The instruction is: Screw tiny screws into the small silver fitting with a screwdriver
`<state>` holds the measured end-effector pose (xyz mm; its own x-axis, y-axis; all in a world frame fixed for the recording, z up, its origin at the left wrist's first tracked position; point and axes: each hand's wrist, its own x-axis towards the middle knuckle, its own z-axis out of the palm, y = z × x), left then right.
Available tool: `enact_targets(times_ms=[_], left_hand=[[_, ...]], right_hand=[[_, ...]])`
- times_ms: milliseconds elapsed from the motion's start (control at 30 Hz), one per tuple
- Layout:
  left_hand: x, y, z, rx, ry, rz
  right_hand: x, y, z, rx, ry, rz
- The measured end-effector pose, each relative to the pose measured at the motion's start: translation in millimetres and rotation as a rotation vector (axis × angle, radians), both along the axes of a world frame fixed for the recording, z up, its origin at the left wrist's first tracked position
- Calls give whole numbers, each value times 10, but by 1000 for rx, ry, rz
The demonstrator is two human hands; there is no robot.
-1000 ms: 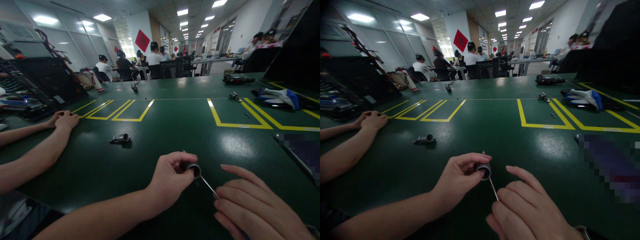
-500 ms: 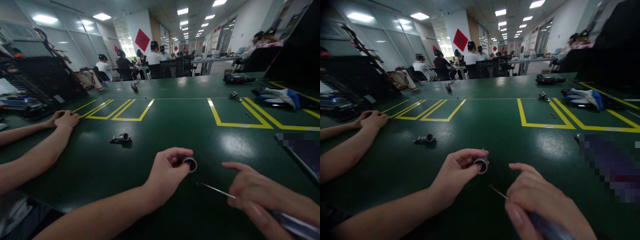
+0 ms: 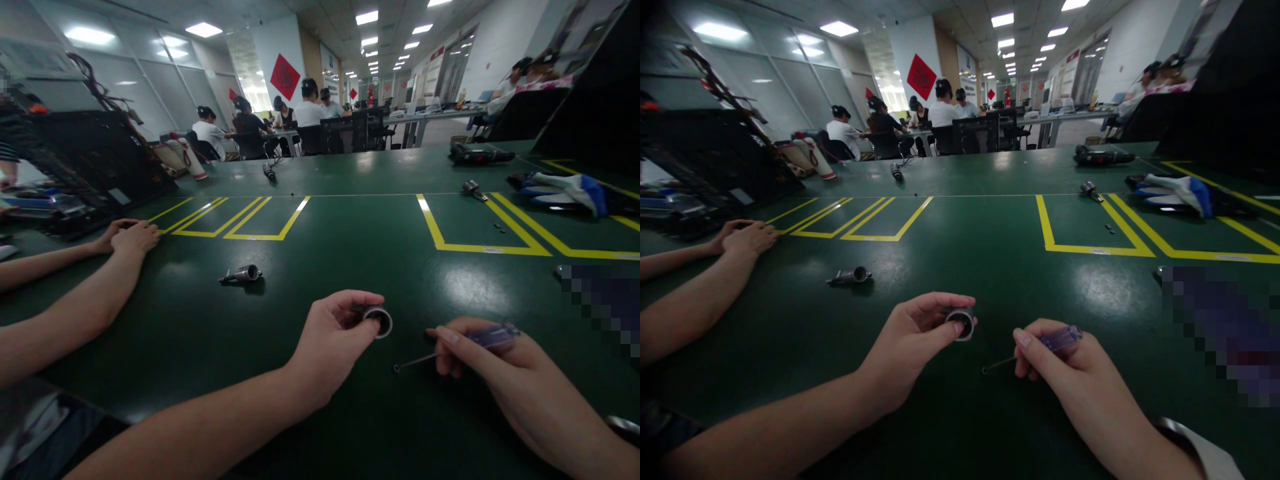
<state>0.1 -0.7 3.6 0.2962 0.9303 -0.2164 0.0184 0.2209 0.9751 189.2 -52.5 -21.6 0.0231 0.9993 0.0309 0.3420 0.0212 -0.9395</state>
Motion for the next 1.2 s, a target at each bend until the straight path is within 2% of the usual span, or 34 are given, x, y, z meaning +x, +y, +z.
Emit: enact_targets(times_ms=[100,333,567,900,1200], left_hand=[[7,-5,9,-2,17,-2],[28,-14,15,0,37,28],[-22,7,-66,33,11,-47],[22,-52,-53,47,35,-92],[64,-69,-59,130,39,-85]], right_hand=[[-38,-21,59,124,-169,57],[-138,-159,127,744,-469,217],[-62,-227,90,1015,-549,161],[-147,-185,203,991,-588,141],[-136,-181,161,987,-601,162]])
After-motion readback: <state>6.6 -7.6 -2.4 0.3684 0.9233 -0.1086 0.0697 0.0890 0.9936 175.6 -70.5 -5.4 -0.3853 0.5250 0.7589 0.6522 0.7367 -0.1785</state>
